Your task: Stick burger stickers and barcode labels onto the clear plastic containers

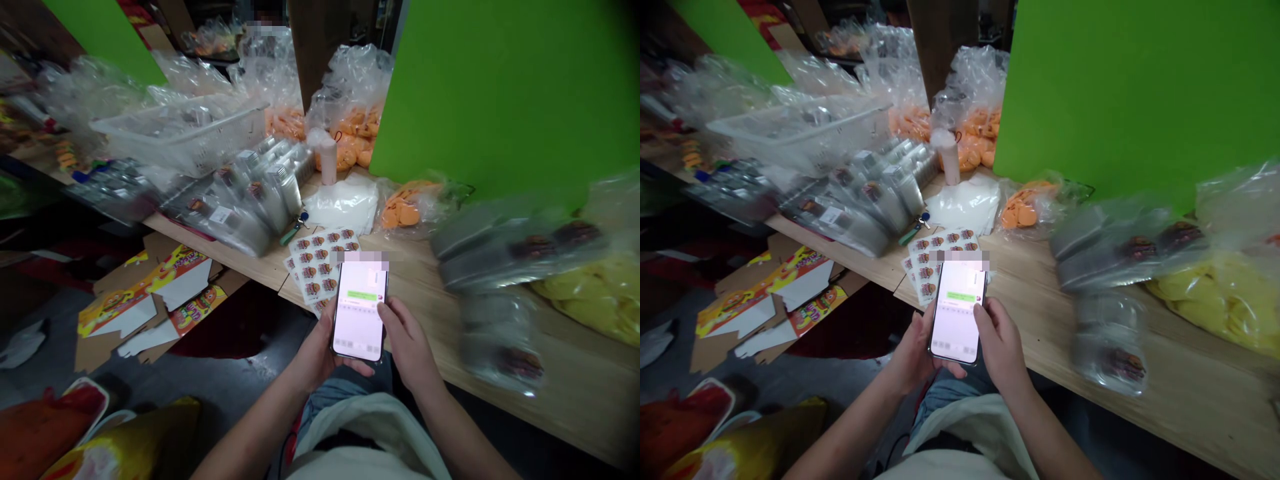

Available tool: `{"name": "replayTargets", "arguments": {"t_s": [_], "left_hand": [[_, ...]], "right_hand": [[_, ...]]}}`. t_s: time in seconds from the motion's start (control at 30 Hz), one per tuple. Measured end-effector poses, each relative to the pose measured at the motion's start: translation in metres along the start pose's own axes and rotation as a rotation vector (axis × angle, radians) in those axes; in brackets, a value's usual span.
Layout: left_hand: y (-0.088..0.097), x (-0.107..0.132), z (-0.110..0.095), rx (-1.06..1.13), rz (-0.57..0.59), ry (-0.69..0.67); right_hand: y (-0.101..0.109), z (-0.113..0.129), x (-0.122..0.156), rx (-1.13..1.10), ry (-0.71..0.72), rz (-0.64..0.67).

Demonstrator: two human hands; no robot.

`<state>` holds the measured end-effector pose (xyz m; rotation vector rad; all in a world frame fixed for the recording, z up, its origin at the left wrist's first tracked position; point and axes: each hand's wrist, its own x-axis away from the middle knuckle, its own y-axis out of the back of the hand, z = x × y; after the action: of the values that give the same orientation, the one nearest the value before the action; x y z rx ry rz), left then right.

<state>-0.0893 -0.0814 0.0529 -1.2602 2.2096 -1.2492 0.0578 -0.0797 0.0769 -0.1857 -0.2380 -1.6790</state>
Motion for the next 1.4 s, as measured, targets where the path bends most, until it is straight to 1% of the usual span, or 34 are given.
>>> {"name": "replayTargets", "arguments": {"t_s": [0.13, 0.27, 0.43, 0.53, 0.67, 0.77, 0.83, 0.93, 1.03, 1.13, 1.2, 1.3, 1.4], "left_hand": [[0.001, -0.001, 0.002, -0.001, 0.013, 0.012], [0.002, -0.002, 0.000, 0.069, 0.034, 0.048], [0.000, -0.005, -0.003, 0.172, -0.026, 0.099], [-0.001, -0.006, -0.003, 0.152, -0.061, 0.106], [-0.001, -0.006, -0.002, 0.149, -0.075, 0.131], [0.000, -0.006, 0.000, 0.156, -0.065, 0.130], [-0.001, -0.006, 0.001, 0.155, -0.055, 0.134], [-0.002, -0.006, 0.001, 0.141, -0.074, 0.140], [-0.002, -0.005, 0.000, 0.139, -0.088, 0.152], [0.000, -0.003, -0.004, 0.180, -0.049, 0.196], [0.003, -0.003, -0.006, 0.226, 0.011, 0.260], [0.008, -0.002, -0.008, 0.293, 0.111, 0.345], [0.011, 0.000, -0.007, 0.333, 0.156, 0.378]], "right_hand": [[0.001, -0.005, -0.001, 0.004, -0.011, -0.007], [0.004, -0.002, 0.002, 0.009, -0.006, -0.026], [0.005, 0.001, 0.010, 0.066, 0.049, 0.015], [0.002, -0.005, 0.011, 0.095, 0.067, 0.025], [-0.002, -0.011, 0.011, 0.161, 0.067, -0.001], [0.000, -0.009, 0.011, 0.082, 0.054, 0.020], [0.001, -0.008, 0.011, 0.040, 0.033, 0.011], [0.000, -0.011, 0.010, 0.067, 0.015, -0.013], [-0.002, -0.017, 0.010, 0.094, 0.015, 0.009], [0.000, -0.018, 0.011, 0.042, 0.033, 0.062], [0.002, -0.018, 0.012, -0.005, 0.045, 0.086], [0.004, -0.017, 0.014, -0.015, 0.041, 0.105], [0.005, -0.015, 0.017, -0.025, 0.033, 0.134]]}}
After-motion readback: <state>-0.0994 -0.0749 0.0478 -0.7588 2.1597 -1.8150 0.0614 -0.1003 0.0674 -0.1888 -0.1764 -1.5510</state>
